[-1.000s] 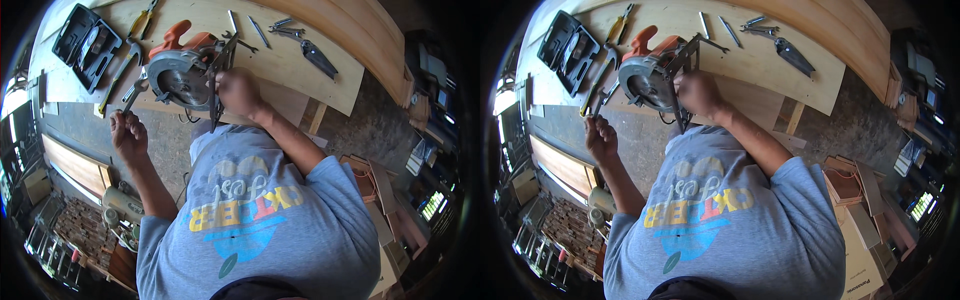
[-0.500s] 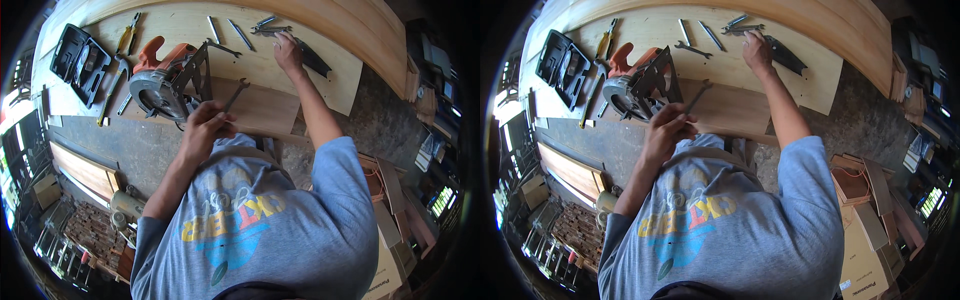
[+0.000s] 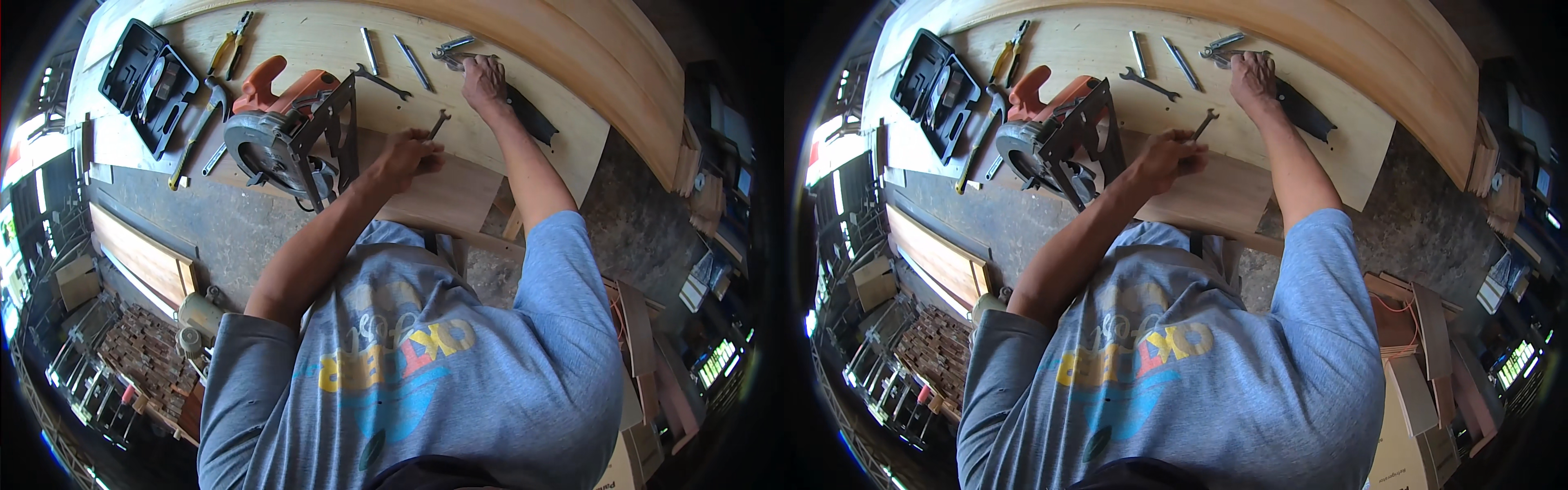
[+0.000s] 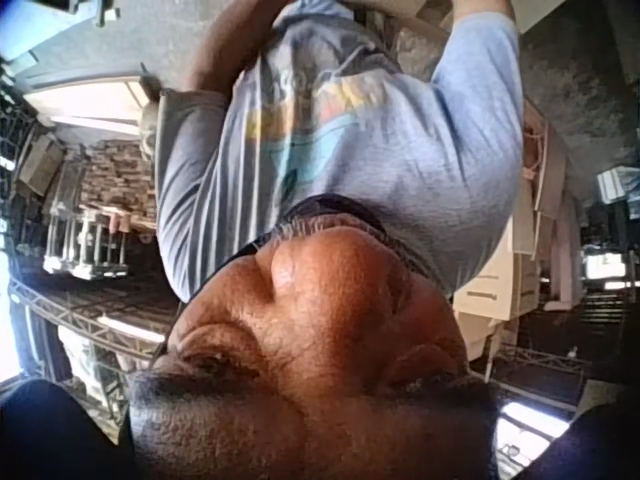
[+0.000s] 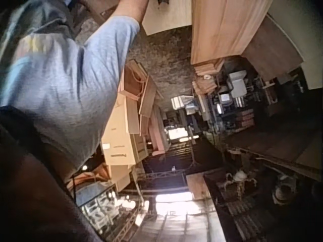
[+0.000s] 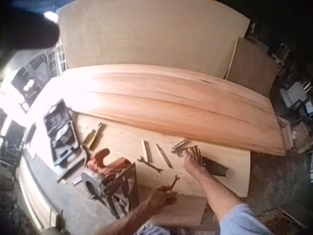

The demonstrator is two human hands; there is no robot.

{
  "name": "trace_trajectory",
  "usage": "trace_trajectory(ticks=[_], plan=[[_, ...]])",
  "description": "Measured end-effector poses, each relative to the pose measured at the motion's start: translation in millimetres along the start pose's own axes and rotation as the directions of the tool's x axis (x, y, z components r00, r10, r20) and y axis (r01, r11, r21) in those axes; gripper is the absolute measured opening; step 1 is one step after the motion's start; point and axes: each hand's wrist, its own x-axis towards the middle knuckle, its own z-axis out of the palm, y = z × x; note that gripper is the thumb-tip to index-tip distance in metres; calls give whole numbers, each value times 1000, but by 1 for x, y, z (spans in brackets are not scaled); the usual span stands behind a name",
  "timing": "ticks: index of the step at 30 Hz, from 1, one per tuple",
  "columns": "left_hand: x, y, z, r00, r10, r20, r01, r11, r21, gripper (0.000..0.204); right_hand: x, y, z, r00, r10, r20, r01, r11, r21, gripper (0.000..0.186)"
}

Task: Repairing or adjusting a handheld circular saw using a wrench to tighten or loosen mechanical components.

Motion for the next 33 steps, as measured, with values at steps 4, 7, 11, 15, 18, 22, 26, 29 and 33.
trace_trajectory(ticks=[4, 7, 11, 15, 18, 22, 26, 29, 33], plan=[[-2, -2, -4, 996, -57, 74, 49, 993, 103, 31, -3, 1, -2, 998, 21, 60, -20, 1000, -20, 8], [-9, 0, -8, 987, -100, 124, 77, 981, 177, 30, -11, 7, -9, 991, 58, 124, -65, 997, 50, 8], [-33, 13, -6, 980, -116, 161, 64, 952, 299, 30, -29, 0, -32, 911, 218, 349, -308, 924, 228, 9], [-83, 50, 6, 977, -74, 199, -41, 856, 515, 34, -65, 7, -52, 875, 232, 425, -445, 732, 516, 7], [-100, 63, 2, 967, -24, 256, -115, 851, 512, 37, -77, 0, -65, 765, 294, 573, -634, 191, 749, 6], [-117, 69, -2, 966, 10, 258, -144, 850, 507, 37, -80, -27, -92, 753, 230, 617, -600, -146, 787, 6], [-133, 72, -8, 967, 92, 238, -203, 843, 498, 36, -76, -78, -136, 826, 143, 545, -486, -309, 818, 8], [-144, 71, -10, 945, 229, 233, -319, 798, 511, 36, -86, -124, -171, 862, 169, 478, -419, -291, 860, 10], [-160, 74, -5, 841, 508, 183, -537, 745, 397, 24, -93, -173, -226, 872, 106, 478, -443, -243, 863, 11]])
